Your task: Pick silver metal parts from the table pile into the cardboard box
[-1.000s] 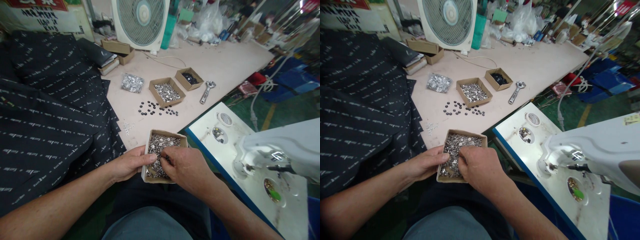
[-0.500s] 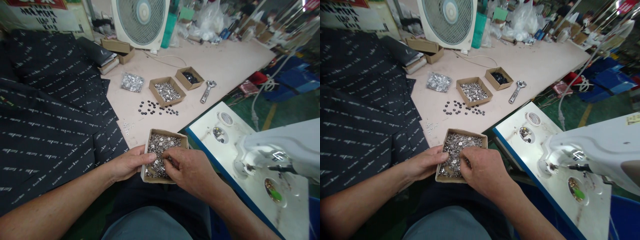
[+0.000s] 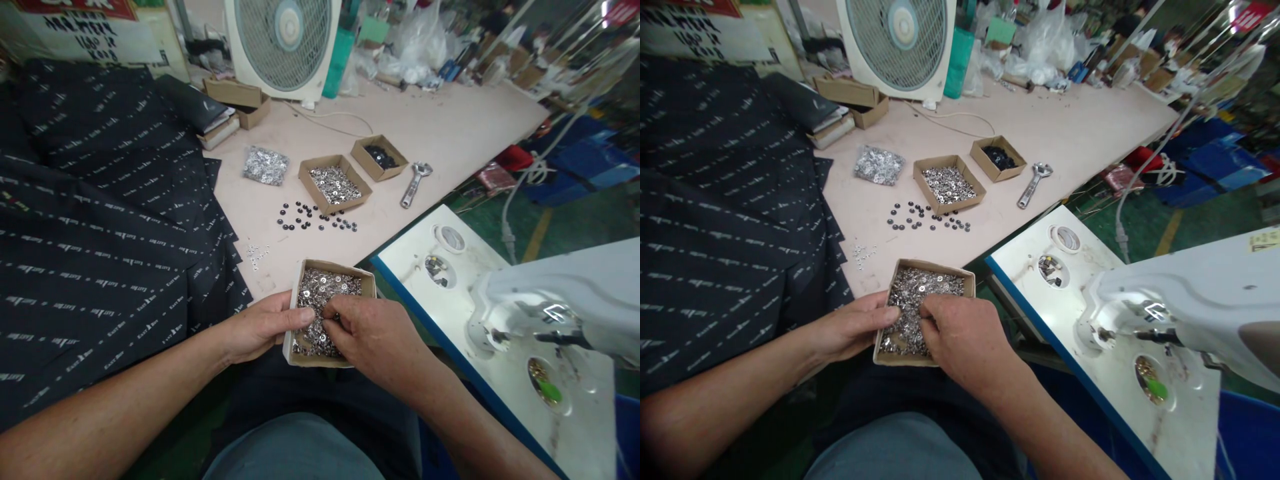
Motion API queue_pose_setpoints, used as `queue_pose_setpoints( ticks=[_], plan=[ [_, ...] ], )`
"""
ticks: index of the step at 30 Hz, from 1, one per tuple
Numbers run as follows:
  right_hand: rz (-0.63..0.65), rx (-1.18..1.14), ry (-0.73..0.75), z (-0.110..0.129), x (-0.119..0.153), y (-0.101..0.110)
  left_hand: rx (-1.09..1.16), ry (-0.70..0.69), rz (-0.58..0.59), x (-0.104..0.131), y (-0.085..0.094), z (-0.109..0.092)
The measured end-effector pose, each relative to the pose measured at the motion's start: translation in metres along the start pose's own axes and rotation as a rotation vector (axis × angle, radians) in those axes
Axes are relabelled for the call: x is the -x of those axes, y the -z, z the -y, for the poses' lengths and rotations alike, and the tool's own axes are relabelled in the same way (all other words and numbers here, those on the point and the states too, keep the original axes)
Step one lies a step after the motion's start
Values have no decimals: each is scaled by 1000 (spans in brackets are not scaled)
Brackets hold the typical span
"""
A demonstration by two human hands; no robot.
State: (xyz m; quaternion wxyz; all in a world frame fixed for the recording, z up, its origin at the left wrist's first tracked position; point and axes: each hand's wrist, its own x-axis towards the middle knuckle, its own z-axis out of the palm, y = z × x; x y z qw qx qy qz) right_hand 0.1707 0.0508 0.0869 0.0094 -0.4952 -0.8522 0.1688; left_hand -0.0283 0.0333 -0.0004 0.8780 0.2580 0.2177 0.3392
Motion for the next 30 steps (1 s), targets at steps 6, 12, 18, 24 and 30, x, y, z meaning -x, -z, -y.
queue_pose_setpoints(
  ticks=[6, 12, 18, 24, 30],
  plan=[
    [24, -113, -1, -2, 3, 4, 13, 4, 16, 0, -1, 0],
    [33, -734, -209, -10, 11, 16, 13, -15, 7, -1, 1, 1],
    [-29, -1399, -326, -14, 11, 9, 13, -18, 38, -1, -1, 0],
    [-55, -467, -141, -7, 10, 2, 17, -8, 13, 1, 1, 1],
    [-10, -26, 11, -4, 5, -7, 15, -2, 24, 0, -1, 0]
  ],
)
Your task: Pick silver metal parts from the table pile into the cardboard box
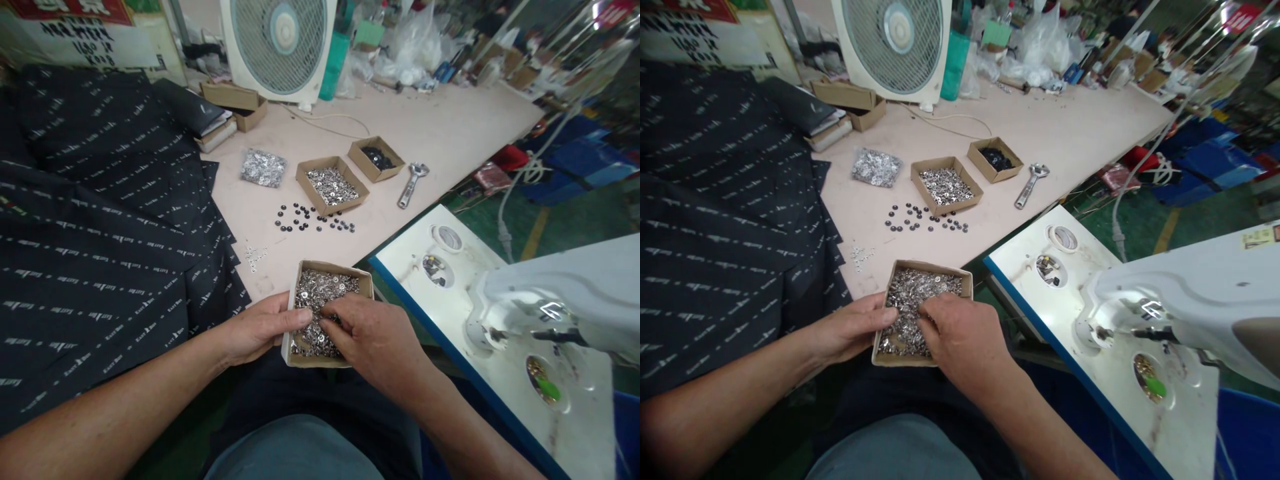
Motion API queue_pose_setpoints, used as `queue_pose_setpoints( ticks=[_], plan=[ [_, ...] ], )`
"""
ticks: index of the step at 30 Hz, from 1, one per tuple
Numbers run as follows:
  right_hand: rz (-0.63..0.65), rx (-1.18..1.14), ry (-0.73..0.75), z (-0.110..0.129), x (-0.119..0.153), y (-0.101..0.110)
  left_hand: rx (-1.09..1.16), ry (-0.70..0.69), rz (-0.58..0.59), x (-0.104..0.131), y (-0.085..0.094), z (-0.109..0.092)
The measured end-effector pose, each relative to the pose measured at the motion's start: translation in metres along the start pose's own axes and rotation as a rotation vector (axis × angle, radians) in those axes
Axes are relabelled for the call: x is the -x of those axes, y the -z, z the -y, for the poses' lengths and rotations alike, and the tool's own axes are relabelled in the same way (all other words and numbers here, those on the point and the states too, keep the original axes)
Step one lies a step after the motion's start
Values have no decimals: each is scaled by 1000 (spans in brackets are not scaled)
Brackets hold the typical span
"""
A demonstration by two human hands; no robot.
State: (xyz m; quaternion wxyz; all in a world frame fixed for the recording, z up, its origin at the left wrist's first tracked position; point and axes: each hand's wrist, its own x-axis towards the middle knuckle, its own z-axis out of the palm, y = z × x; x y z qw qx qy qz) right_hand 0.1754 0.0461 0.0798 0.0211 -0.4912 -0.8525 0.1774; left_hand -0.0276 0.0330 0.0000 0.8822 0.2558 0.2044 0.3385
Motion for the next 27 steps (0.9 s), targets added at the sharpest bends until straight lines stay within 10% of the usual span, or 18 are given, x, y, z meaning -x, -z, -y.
queue_pose_setpoints(
  ticks=[14, 27],
  plan=[
    [-26, -215, -118, 8, -1, 9, -23, 9, -28, 0, 0, 1],
    [-43, -1760, -318, -12, 10, 9, -11, -10, 8, 2, 3, 1]
  ],
)
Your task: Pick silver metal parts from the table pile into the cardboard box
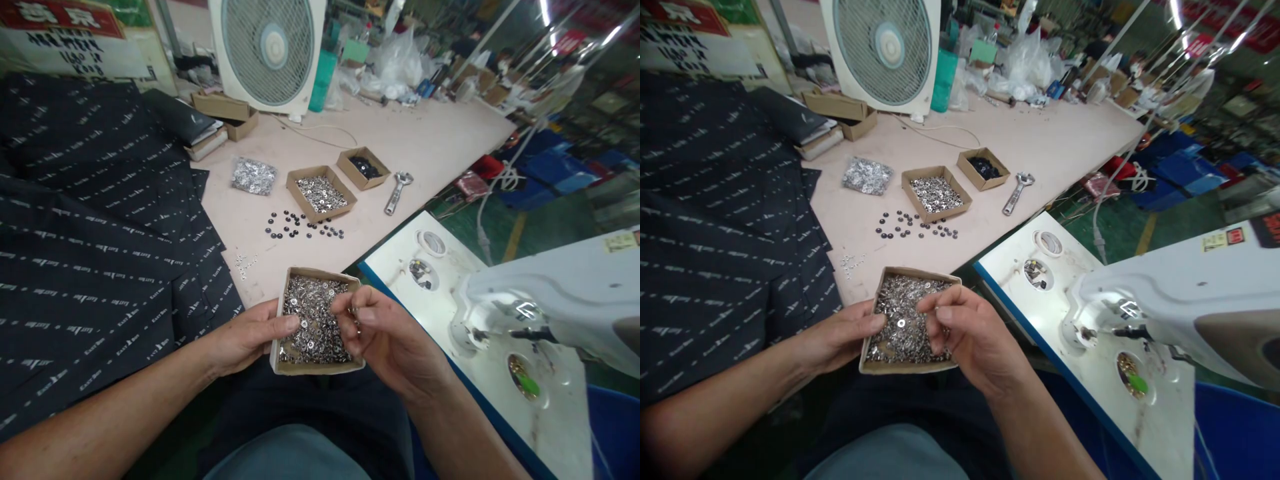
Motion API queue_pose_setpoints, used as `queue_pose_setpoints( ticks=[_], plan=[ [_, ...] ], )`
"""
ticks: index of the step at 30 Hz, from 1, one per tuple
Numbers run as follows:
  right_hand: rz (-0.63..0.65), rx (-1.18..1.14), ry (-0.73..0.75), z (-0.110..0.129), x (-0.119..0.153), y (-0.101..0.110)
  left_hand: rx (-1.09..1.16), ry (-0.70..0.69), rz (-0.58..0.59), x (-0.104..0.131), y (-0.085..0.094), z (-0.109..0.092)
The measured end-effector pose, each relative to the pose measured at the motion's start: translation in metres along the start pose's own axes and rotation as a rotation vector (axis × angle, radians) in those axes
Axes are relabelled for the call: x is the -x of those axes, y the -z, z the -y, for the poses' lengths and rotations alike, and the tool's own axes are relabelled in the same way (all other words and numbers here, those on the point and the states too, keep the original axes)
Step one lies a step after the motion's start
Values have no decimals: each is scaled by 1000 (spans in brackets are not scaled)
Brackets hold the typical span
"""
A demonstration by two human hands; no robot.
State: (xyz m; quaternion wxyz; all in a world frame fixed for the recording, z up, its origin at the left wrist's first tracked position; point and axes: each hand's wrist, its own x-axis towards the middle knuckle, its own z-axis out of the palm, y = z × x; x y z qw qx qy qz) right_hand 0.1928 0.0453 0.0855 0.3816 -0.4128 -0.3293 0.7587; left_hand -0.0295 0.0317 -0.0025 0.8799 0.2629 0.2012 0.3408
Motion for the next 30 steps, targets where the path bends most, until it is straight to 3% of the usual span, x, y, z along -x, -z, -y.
queue_pose_setpoints(
  ticks=[4, 7, 9, 13, 16, 22, 30],
  plan=[
    [0, -143, 1, 0, -4, -1, 5, -3, -3, 0, -1, -1],
    [-54, -27, 34, 4, -4, -3, 15, 2, -11, -1, -2, -1],
    [-107, 335, 119, 9, -2, -3, 17, 11, -20, -1, -2, -1],
    [-120, 1351, 282, 11, 5, -3, 18, 12, -28, 0, -3, -1],
    [-78, 1713, 274, 5, 8, -3, 20, 12, -30, -1, -4, -2],
    [-42, 1903, 231, -3, 5, -9, -12, 13, -39, 0, -5, -2],
    [11, 1882, 219, -3, 1, -13, -29, 12, -22, -1, -6, -3]
  ],
)
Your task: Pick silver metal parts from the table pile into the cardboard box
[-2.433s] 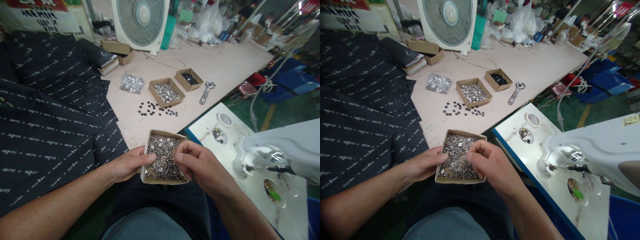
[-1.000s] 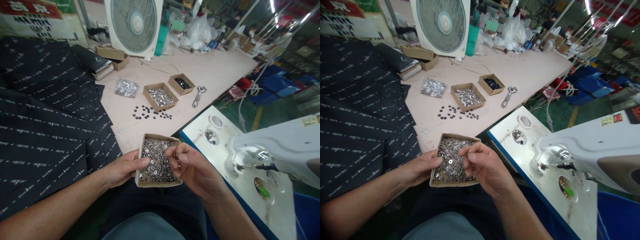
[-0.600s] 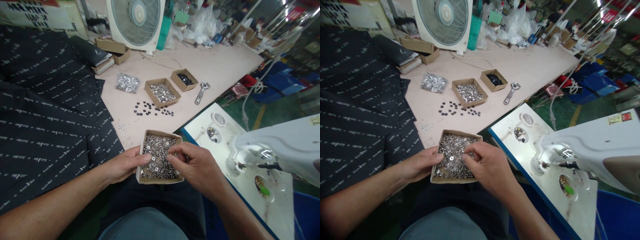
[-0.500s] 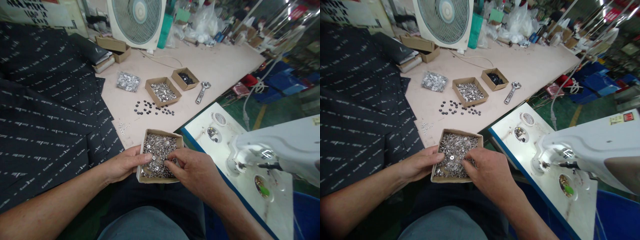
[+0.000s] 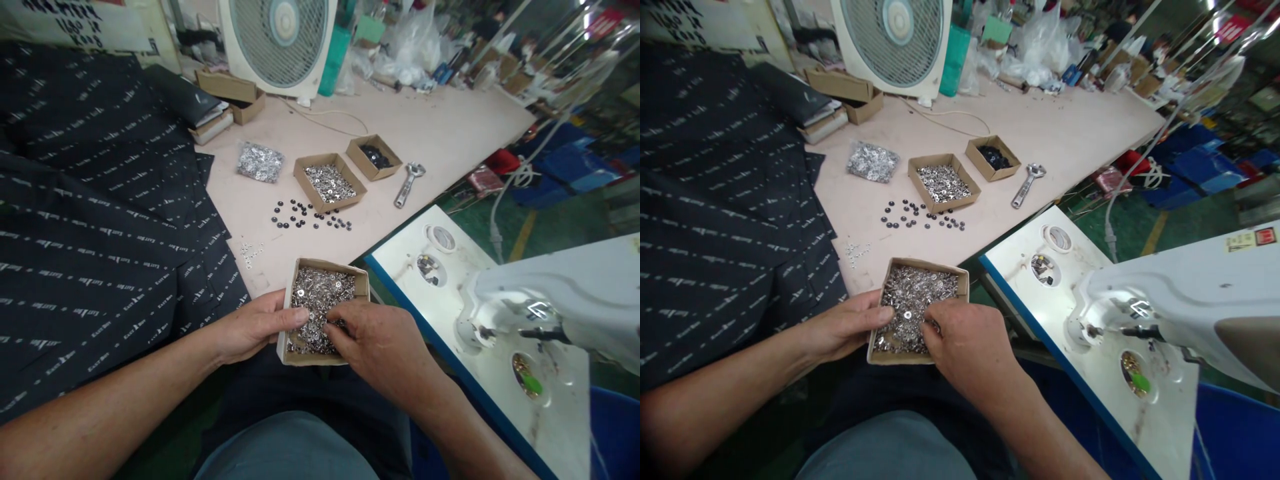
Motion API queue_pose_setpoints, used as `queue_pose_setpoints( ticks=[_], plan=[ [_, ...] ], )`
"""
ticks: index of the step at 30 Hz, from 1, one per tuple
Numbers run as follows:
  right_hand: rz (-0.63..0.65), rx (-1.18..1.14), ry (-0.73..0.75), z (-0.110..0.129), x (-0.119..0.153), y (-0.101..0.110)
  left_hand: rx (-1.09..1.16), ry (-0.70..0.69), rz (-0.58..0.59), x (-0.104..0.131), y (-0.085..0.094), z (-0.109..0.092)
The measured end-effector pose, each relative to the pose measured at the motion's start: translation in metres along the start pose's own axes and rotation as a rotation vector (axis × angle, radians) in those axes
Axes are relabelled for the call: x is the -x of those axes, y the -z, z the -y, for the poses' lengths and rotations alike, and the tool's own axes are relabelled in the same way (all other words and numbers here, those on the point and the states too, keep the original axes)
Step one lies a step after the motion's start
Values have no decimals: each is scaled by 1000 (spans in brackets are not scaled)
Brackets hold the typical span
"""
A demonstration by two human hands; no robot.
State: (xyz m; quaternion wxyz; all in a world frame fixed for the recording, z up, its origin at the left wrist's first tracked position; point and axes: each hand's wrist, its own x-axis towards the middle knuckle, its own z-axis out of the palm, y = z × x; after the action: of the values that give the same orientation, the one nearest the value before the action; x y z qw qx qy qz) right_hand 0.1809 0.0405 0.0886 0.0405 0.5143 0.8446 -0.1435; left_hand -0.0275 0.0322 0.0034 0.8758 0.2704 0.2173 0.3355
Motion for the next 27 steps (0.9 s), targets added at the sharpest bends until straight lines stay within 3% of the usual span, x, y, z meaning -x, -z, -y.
queue_pose_setpoints(
  ticks=[10, 27],
  plan=[
    [-25, -125, -53, -1, 0, 1, 12, 2, -4, -1, 0, 0],
    [48, 36, 3, 0, 2, 6, -1, 4, 3, 0, -1, -1]
  ],
)
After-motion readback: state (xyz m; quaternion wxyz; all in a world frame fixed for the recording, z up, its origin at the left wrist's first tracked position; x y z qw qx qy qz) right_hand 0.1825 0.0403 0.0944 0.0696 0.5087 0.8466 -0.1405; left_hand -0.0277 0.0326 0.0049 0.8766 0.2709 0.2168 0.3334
